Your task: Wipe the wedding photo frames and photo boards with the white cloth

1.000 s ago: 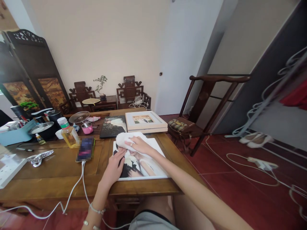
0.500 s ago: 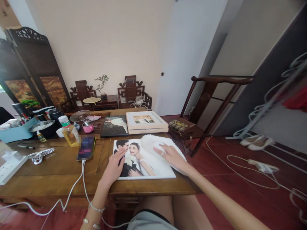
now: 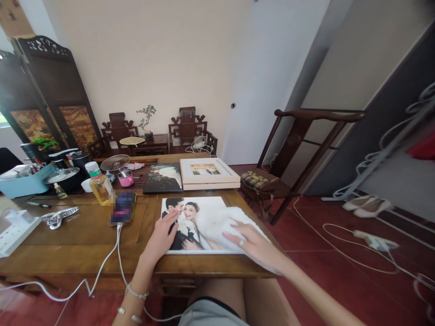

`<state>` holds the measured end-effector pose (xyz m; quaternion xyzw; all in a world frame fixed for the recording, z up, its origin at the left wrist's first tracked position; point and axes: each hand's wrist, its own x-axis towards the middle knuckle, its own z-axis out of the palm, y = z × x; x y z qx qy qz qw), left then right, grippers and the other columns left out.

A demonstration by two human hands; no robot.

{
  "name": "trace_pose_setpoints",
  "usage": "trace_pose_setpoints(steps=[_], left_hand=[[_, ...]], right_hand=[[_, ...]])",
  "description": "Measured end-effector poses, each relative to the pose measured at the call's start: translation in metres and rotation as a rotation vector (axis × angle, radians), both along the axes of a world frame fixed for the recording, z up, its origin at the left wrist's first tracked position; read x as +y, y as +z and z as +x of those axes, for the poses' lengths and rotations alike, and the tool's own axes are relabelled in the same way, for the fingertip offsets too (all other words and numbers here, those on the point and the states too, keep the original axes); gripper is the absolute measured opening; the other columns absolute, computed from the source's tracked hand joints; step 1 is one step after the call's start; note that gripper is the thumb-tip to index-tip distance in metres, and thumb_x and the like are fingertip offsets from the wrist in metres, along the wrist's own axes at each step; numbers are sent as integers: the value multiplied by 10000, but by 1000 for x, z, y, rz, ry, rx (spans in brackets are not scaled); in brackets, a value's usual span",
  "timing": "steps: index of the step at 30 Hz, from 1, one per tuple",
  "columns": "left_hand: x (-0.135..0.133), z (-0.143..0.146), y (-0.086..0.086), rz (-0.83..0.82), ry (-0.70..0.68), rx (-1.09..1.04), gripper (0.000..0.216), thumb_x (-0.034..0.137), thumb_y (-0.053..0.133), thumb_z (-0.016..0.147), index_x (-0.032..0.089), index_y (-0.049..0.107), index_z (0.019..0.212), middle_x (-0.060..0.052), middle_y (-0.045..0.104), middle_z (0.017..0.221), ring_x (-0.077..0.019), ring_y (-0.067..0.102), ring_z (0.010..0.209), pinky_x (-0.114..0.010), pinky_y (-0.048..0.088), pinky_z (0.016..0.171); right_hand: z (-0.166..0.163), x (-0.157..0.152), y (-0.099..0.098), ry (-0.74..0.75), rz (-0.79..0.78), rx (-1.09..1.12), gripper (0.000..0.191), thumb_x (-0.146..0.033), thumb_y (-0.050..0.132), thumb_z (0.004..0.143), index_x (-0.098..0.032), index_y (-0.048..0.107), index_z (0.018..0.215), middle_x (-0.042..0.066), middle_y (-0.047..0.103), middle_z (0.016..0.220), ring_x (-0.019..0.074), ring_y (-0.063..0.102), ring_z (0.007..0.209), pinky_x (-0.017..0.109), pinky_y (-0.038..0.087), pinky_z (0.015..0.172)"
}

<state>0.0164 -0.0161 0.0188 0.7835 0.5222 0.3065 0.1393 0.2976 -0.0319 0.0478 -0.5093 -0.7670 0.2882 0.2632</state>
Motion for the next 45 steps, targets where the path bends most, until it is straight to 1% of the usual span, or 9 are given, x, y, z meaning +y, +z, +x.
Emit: trace_pose_setpoints(steps=[6,10,15,24,30,34,38,41,45], left_hand=[[3,-1,-2,18,-22,5,392,240,403,914,217,531,1283,-47,504,1376,-201,408,1322,-427,314,1117],[4,-2,-3,30,-23,-11,386,247,407,913,208,540,1273,-49,506,1373,-197,416,1317,-416,327,1112],[4,-1,-3,30,-8,-35,376,247,422,907,194,560,1253,-67,518,1361,-204,422,1313,-419,329,1110],[1,0,-3,21,-11,-37,385,243,403,918,215,533,1279,-60,484,1393,-200,402,1326,-428,310,1115],[1,0,-1,18,-7,-31,382,250,402,917,213,543,1270,-66,498,1381,-212,417,1316,-440,314,1113],[1,0,1,31,-13,-39,371,251,414,911,226,562,1250,-53,509,1371,-207,424,1311,-426,321,1114],[2,0,0,38,-14,-34,374,244,411,913,216,556,1257,-58,509,1372,-203,424,1311,-422,323,1113],[2,-1,-1,30,-10,-34,375,250,404,918,215,552,1260,-62,497,1382,-206,422,1312,-428,322,1112],[3,-2,-2,20,-20,-37,379,259,401,922,219,543,1271,-61,494,1386,-202,414,1318,-422,307,1120]], right_hand=[[-8,85,5,67,74,170,506,-614,424,832,-169,635,717,65,690,872,267,599,838,366,444,792],[-15,106,3,24,109,192,500,-611,404,841,-178,587,670,40,664,794,249,589,801,368,440,788],[-14,74,-3,32,122,139,464,-619,457,816,-219,585,621,50,674,795,329,554,1051,445,334,981],[10,-37,-8,130,-42,-73,499,-634,417,838,-224,697,886,94,578,1285,327,222,1377,449,261,1076],[0,5,2,127,11,-24,515,-636,412,838,-205,690,805,114,601,1243,343,359,1306,448,291,1041],[-13,64,4,86,135,80,502,-609,407,850,-190,651,717,83,689,988,302,574,1020,388,400,908],[-23,101,3,34,197,105,491,-569,360,883,-190,588,670,63,674,843,271,594,866,389,415,852],[-27,98,-1,37,220,80,437,-545,402,879,-210,569,654,52,663,787,283,597,907,430,346,961],[-23,53,-7,97,225,-3,373,-513,437,876,-227,603,703,63,675,814,313,549,1100,449,308,1025]])
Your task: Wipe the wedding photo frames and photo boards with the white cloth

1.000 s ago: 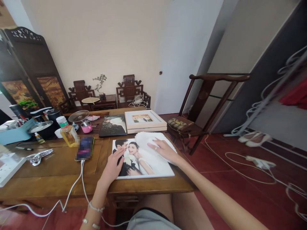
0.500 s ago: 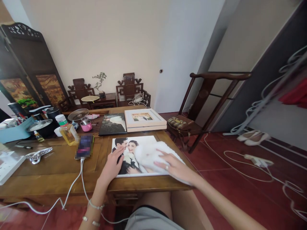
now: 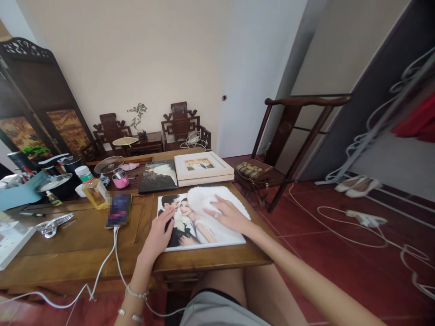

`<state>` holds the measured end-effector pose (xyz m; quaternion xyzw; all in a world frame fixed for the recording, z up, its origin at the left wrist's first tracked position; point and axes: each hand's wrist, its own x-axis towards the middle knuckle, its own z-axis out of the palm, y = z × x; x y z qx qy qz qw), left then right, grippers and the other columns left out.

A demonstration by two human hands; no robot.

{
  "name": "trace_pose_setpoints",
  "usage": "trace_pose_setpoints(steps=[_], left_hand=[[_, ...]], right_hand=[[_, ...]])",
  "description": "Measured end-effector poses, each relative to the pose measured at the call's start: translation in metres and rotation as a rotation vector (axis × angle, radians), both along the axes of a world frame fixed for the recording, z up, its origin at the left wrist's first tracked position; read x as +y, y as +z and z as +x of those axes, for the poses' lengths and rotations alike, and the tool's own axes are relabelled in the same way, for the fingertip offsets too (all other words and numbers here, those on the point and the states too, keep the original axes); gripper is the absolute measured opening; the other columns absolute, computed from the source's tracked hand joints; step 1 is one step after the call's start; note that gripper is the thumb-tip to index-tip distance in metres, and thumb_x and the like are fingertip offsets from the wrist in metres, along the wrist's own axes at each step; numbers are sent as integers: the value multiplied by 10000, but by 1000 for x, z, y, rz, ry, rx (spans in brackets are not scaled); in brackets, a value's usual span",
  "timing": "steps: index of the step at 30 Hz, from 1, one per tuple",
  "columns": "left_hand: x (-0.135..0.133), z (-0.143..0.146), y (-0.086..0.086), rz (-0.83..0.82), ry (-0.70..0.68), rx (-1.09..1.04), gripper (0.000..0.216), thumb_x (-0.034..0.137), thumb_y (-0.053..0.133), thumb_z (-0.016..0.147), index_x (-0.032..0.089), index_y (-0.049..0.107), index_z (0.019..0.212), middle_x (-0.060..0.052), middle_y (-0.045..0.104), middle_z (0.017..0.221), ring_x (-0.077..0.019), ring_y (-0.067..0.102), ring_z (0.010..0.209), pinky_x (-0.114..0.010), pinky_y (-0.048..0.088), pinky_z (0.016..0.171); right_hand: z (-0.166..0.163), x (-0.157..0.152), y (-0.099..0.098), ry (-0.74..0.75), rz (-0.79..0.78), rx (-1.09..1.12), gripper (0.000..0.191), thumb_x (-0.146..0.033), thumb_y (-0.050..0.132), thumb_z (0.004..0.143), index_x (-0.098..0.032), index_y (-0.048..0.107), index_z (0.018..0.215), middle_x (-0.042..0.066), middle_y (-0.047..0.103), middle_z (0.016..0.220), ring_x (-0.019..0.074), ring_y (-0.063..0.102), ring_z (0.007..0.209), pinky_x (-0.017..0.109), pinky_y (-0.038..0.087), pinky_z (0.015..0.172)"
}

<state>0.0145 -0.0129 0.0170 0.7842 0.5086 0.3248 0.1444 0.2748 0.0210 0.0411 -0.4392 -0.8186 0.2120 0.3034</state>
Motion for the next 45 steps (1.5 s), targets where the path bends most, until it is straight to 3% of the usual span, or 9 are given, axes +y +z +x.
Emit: trace_pose_setpoints(steps=[5,9,19,23,28,33,36,41,45], left_hand=[[-1,1,-1,-12,22,-12,377,258,407,921,228,542,1271,-66,499,1382,-215,419,1313,-438,310,1110],[-2,1,-1,2,20,-18,376,255,411,916,230,544,1267,-63,508,1374,-208,418,1315,-426,311,1110],[0,1,1,1,2,0,380,252,398,920,226,543,1270,-59,498,1383,-204,413,1318,-431,303,1120],[0,-1,1,-14,-4,3,388,262,402,921,237,523,1288,-46,503,1380,-204,403,1325,-431,308,1118],[-1,0,-2,4,30,-49,394,254,372,934,243,495,1309,-41,430,1436,-190,364,1349,-418,291,1130],[-1,2,-3,10,39,-75,405,253,358,932,221,495,1312,-52,425,1439,-187,364,1348,-400,283,1136],[-1,2,-2,2,32,-71,409,251,363,928,198,501,1309,-70,439,1426,-194,374,1343,-406,283,1137],[0,1,-1,0,19,-65,410,238,374,923,191,503,1309,-68,449,1420,-194,358,1351,-412,270,1143],[1,1,-2,0,16,-49,407,239,365,930,181,504,1307,-78,450,1418,-190,355,1353,-415,266,1144]], right_hand=[[10,-80,10,128,-36,-135,321,-440,440,898,-228,644,769,87,663,1117,308,379,1305,455,288,1070],[10,-96,16,243,-52,-168,302,-423,463,894,-219,650,774,84,612,1235,291,340,1333,437,274,1090],[-23,38,13,109,15,-12,356,-466,421,901,-222,636,756,45,702,878,290,570,1064,428,327,1008],[-32,59,16,84,49,-13,368,-424,384,925,-211,600,716,33,688,808,249,614,909,429,298,1022],[-31,11,11,101,65,-63,320,-399,427,909,-218,609,719,53,681,797,260,610,932,451,293,1026],[-20,-71,15,217,17,-135,268,-362,451,905,-226,653,793,88,658,1130,281,449,1249,452,211,1105],[-13,-87,17,290,-28,-164,300,-404,452,906,-229,631,741,61,609,1235,279,361,1322,433,209,1117],[-17,-39,13,229,-54,-117,396,-500,396,911,-215,629,767,81,689,1003,312,405,1284,432,345,1017],[-33,19,13,217,63,-48,418,-491,381,922,-220,597,689,21,677,754,251,626,923,408,318,1023]])
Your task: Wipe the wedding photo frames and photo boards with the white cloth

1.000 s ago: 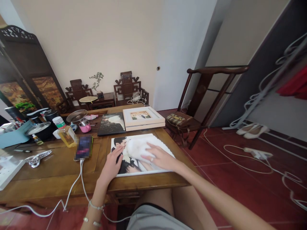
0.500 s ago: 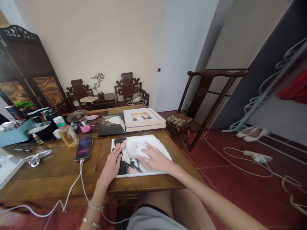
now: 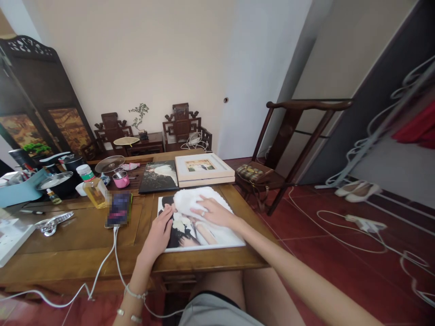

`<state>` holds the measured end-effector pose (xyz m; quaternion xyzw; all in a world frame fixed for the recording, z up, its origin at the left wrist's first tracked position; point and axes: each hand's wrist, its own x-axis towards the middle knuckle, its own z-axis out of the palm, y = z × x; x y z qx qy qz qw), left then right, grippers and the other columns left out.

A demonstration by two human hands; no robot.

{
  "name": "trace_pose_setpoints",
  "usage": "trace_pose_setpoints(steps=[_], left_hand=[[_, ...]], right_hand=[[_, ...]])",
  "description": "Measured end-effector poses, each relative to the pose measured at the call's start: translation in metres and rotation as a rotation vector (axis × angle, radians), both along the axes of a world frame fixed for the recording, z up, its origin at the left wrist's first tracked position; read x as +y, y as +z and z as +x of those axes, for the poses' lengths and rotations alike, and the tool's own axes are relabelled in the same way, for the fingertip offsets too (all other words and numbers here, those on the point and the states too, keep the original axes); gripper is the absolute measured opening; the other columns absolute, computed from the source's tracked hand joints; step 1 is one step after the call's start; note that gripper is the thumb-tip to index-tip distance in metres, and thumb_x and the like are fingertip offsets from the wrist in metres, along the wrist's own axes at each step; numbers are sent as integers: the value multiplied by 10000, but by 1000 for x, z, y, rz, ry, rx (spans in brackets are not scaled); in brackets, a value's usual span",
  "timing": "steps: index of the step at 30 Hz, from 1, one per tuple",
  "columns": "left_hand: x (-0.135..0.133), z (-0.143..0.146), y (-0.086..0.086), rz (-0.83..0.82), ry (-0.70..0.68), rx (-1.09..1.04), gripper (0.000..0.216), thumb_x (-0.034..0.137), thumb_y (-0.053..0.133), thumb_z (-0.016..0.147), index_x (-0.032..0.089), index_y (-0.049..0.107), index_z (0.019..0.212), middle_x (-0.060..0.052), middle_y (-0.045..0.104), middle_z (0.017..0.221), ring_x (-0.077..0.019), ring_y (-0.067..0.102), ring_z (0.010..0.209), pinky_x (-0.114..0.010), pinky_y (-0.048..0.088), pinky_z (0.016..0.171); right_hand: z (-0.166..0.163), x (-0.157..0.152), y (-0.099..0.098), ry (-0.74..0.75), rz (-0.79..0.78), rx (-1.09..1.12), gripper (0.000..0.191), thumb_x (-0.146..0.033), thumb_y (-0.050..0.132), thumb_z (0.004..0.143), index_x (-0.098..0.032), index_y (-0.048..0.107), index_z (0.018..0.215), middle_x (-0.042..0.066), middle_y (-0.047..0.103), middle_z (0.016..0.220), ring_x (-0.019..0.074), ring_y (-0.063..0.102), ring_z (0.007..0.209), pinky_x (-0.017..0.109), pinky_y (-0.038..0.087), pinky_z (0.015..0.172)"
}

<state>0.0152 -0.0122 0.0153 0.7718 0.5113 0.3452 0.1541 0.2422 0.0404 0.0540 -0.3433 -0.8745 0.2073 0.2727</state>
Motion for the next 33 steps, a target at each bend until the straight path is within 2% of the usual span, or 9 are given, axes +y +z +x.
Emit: trace_pose_setpoints(steps=[4,8,14,17,20,24,28,31,33], left_hand=[[0,-1,-2,-1,13,11,407,245,372,929,188,500,1311,-83,444,1422,-195,371,1344,-423,277,1137],[1,-1,-3,-14,12,-2,408,245,356,932,169,508,1304,-92,440,1423,-199,372,1344,-423,273,1138],[4,-2,-8,-2,5,-39,417,222,357,924,160,501,1310,-92,449,1418,-203,375,1343,-419,280,1139],[3,-3,-9,-4,5,-33,420,214,358,923,174,494,1318,-82,439,1426,-201,369,1346,-420,276,1141],[2,-2,-8,-5,11,-26,419,221,360,925,171,492,1319,-85,428,1433,-200,361,1351,-426,269,1143],[3,-2,-8,-7,19,-27,421,218,355,922,147,502,1310,-105,440,1422,-202,363,1350,-424,267,1143],[4,-2,-8,-15,10,-33,409,224,368,920,171,511,1299,-105,450,1416,-211,378,1341,-442,276,1135],[1,-2,-4,27,40,-98,408,282,387,929,190,486,1314,-100,434,1430,-215,378,1341,-433,279,1132],[-1,-2,0,80,85,-186,426,335,377,940,196,451,1337,-95,414,1444,-210,361,1350,-417,267,1138]], right_hand=[[-15,34,2,-49,39,14,405,-444,378,935,-206,589,683,23,671,756,223,611,808,403,343,983],[-21,29,1,-65,68,-21,303,-336,438,915,-189,619,721,57,682,813,243,596,884,440,330,984],[-9,-56,-3,-1,109,-107,207,-245,474,897,-161,663,896,133,657,1104,260,501,1176,496,174,1105],[-1,-106,-4,43,98,-127,180,-227,493,877,-173,649,804,160,591,1236,238,414,1282,484,131,1137],[5,-127,-5,79,106,-134,163,-226,507,862,-184,632,765,151,590,1245,230,408,1290,467,142,1145],[9,-100,-2,-11,92,-160,201,-265,476,894,-186,648,825,119,597,1242,252,474,1224,462,216,1116],[2,-49,2,-202,103,-221,212,-211,444,895,-157,648,879,131,670,1042,264,577,1046,472,307,1031],[-16,-32,1,-283,112,-256,216,-174,450,874,-135,650,945,172,647,1101,297,501,1167,533,261,1025],[-31,-36,-1,-237,120,-250,233,-198,453,881,-132,652,985,192,631,1144,313,401,1272,582,198,1038]])
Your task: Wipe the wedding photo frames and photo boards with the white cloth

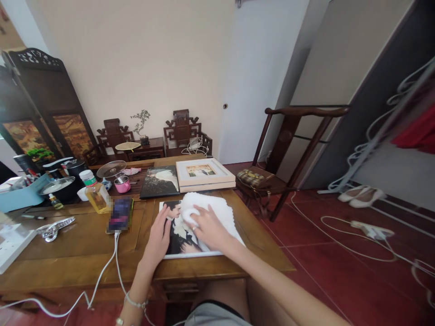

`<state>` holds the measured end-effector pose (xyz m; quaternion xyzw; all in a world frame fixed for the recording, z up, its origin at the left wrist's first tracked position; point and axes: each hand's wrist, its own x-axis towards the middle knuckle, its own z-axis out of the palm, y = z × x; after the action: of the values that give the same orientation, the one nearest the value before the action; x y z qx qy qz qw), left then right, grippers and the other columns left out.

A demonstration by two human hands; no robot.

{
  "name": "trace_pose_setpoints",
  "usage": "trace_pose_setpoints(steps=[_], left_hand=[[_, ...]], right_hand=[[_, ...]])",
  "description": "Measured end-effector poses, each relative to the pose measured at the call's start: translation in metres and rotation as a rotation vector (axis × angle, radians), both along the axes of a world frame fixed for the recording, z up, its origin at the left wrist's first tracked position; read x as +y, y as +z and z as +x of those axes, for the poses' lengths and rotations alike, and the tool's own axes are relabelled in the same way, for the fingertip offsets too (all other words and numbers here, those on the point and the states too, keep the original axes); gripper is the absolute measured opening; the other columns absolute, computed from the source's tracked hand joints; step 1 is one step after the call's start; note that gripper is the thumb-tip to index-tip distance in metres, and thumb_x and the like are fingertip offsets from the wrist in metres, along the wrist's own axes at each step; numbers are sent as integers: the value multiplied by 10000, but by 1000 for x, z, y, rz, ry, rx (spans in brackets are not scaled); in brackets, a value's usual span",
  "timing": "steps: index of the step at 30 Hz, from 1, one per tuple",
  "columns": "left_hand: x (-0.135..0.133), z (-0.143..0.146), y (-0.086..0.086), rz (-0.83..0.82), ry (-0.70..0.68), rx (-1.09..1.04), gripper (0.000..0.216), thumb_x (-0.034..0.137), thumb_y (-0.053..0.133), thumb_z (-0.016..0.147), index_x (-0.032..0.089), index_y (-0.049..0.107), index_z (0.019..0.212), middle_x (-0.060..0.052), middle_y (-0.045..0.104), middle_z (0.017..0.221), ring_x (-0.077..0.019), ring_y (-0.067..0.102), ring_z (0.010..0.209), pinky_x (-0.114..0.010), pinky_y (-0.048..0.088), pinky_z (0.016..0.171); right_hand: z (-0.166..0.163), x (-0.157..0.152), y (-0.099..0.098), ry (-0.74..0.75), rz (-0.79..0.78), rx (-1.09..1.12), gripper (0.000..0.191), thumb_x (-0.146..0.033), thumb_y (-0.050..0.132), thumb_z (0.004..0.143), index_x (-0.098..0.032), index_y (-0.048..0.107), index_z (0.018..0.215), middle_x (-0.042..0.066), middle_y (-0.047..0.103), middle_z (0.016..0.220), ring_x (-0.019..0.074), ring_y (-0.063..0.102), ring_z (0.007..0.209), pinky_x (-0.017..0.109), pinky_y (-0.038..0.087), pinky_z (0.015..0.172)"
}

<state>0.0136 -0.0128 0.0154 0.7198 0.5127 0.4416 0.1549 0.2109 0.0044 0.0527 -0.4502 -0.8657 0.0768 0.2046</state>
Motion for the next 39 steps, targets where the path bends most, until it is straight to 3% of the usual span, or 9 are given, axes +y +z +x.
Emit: trace_pose_setpoints(steps=[4,8,12,16,21,25,29,34,39], left_hand=[[-3,0,5,46,52,-172,480,416,313,956,195,392,1374,-98,404,1449,-212,364,1348,-413,260,1137],[-5,1,7,28,49,-170,497,424,275,961,171,402,1369,-112,430,1429,-215,390,1330,-419,285,1124],[-5,4,6,-17,17,-4,442,367,325,954,173,470,1324,-110,480,1393,-213,426,1307,-428,300,1119],[-4,3,4,-30,-69,143,388,304,388,936,206,525,1285,-79,512,1369,-208,426,1310,-419,311,1118],[-3,1,5,-16,-83,177,368,273,415,925,202,558,1257,-75,539,1341,-209,455,1287,-414,345,1100],[-2,1,4,-3,-108,193,343,260,411,926,214,598,1210,-63,575,1303,-211,478,1268,-413,370,1083],[0,0,0,3,-91,193,324,258,419,921,215,634,1159,-74,619,1245,-223,527,1221,-430,411,1046],[-1,1,0,-13,-96,183,330,250,420,919,223,620,1179,-64,601,1270,-223,495,1253,-436,388,1065],[-3,2,4,-26,-95,178,323,245,424,914,231,629,1164,-52,610,1260,-220,497,1250,-433,384,1069]], right_hand=[[-15,-34,-3,285,-10,51,203,-228,488,873,-154,669,928,167,660,1099,249,348,1326,527,127,1107],[5,-66,2,503,-46,96,191,-266,510,872,-171,673,845,151,642,1166,196,422,1282,422,114,1147],[41,-64,1,343,-162,120,289,-382,473,900,-186,686,901,118,593,1263,258,401,1298,426,262,1099],[56,-25,-8,90,-185,199,359,-454,432,902,-198,683,899,103,665,1128,318,406,1285,440,360,1011],[20,32,-6,65,-140,413,375,-427,412,914,-191,654,751,65,704,865,257,629,905,440,352,991],[-27,56,2,116,-206,428,435,-452,370,929,-175,664,770,48,693,759,208,629,686,358,492,736],[-48,60,4,180,-223,413,385,-452,445,902,-186,689,767,38,690,794,207,624,769,325,480,751],[-10,57,0,143,-216,396,398,-484,424,904,-187,687,865,69,671,987,208,620,823,336,473,774],[58,60,-2,-1,-164,395,444,-506,380,901,-175,639,757,71,674,834,253,588,844,397,436,834]])
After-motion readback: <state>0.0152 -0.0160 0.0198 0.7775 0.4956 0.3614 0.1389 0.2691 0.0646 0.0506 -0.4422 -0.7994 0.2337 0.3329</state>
